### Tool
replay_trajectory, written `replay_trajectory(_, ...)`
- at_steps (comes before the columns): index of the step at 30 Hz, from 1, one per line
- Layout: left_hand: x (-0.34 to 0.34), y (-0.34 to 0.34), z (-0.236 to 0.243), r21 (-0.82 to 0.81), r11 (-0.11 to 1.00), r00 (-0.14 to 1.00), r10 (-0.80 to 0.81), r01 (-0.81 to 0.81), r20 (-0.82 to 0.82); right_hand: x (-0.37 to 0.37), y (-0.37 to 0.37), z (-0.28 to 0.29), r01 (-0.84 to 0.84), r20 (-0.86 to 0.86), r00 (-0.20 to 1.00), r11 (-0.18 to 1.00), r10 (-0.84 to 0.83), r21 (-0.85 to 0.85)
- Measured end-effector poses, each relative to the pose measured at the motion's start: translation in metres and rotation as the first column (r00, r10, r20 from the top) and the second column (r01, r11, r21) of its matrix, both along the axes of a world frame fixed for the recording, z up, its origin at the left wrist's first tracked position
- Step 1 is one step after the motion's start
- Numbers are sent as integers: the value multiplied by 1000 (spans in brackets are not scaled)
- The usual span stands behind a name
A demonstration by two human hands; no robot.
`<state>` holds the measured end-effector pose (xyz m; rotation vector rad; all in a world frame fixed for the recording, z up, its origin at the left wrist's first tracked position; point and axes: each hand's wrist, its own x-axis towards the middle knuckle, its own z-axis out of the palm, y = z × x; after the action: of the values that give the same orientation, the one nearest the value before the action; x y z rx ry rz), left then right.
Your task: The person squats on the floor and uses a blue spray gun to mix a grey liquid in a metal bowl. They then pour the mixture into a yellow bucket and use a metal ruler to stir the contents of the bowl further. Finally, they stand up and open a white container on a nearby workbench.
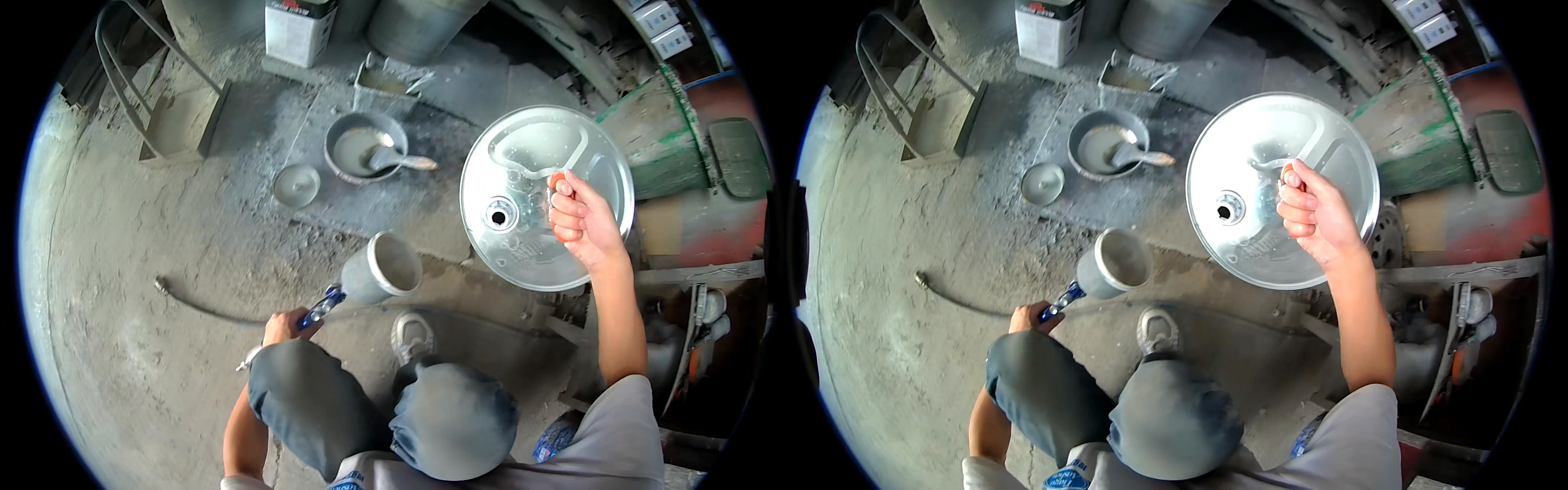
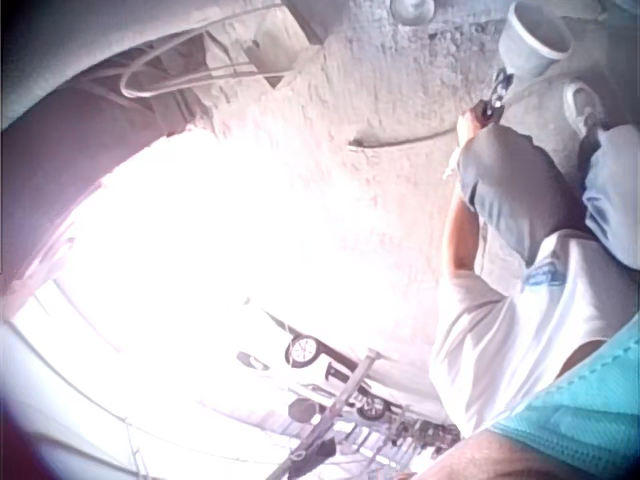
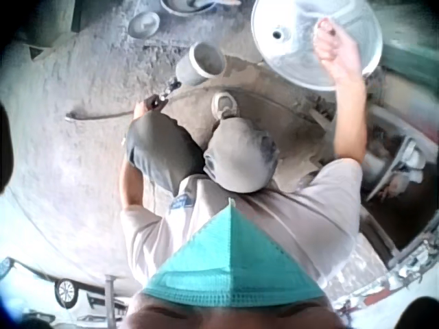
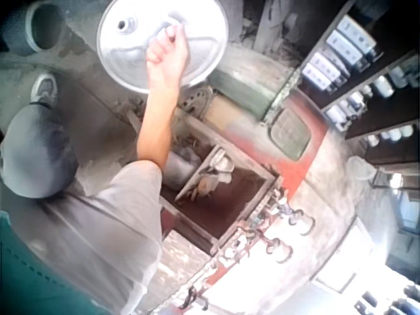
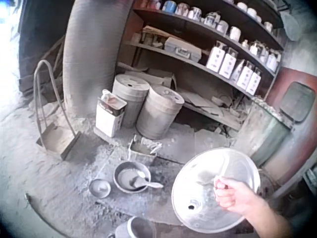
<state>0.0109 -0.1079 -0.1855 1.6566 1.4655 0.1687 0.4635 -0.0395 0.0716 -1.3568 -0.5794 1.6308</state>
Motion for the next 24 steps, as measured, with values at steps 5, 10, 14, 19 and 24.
replay_trajectory(5,-12,-13,-13,22,1000,998,3,-2,-59,-70,-24,-45,71,-27,997,997,-70,27)
replay_trajectory(10,-12,-21,-14,-39,999,995,5,-9,-99,-121,-46,-90,89,61,994,993,-94,82)
replay_trajectory(14,-13,-28,-10,-87,994,989,58,-70,-135,-148,-56,-119,80,128,988,993,-91,88)
replay_trajectory(19,-26,-38,-15,-103,994,974,22,-46,-225,-170,-60,-147,54,142,988,995,-65,79)
replay_trajectory(24,-33,-47,-21,-93,991,980,73,-92,-188,-181,-64,-172,36,185,981,995,-53,98)
